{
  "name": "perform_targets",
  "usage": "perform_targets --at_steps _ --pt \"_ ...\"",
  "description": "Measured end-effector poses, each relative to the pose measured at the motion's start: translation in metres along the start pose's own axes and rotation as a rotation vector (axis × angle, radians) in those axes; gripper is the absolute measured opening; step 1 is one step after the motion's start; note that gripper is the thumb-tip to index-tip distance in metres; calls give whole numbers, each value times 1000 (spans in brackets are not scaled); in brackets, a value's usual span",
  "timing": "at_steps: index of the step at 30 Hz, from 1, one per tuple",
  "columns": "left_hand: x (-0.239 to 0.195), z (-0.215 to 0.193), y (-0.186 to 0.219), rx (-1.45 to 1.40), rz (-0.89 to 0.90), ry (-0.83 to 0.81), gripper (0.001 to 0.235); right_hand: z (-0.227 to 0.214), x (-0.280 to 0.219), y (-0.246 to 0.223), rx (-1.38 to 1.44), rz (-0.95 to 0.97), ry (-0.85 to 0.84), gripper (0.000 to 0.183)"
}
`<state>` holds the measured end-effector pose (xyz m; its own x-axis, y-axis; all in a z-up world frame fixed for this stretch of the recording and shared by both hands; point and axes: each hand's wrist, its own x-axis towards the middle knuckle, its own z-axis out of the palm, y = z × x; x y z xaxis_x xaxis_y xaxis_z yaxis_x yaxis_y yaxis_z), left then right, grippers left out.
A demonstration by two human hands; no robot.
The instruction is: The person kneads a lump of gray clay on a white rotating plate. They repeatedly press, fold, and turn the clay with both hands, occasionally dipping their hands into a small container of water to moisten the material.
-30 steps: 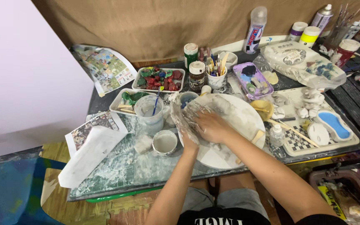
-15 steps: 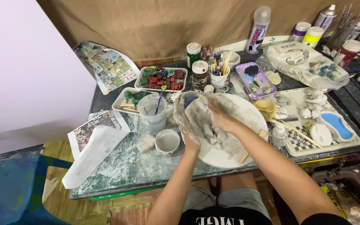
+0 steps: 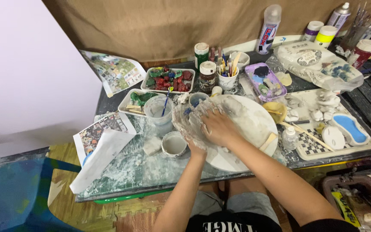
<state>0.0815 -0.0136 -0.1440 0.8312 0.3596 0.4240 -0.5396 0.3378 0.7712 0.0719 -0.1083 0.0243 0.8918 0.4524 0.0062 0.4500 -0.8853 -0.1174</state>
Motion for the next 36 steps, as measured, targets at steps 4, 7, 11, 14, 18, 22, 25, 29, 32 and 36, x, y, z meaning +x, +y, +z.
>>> perform_targets --at_steps 4,7,11,14,18,22,25,29,32,36 --pt "1 -3 -12 -531 -154 69 73 9 0 -3 -43 50 5 58" --pt "3 -1 -14 -368 -66 27 74 30 11 17 72 83 1 61" --pt "9 4 9 -65 49 29 74 47 40 60 730 -148 140 62" --pt "16 20 31 -66 39 -22 74 54 30 74 1069 -20 233 62" --pt "22 36 53 -66 -18 -170 75 63 -22 51 578 -21 389 66" --pt "19 44 66 -115 -182 -373 75 49 -36 29 475 -81 524 61" --pt "21 40 69 -91 -211 -481 75 38 -29 23 536 -6 600 54" --pt "25 35 57 123 -138 -474 76 43 -28 15 355 18 563 62" --pt "24 31 45 173 -167 -388 77 39 -20 15 285 126 323 54" --pt "13 27 39 -42 -194 -415 79 10 -15 31 558 -40 190 55"
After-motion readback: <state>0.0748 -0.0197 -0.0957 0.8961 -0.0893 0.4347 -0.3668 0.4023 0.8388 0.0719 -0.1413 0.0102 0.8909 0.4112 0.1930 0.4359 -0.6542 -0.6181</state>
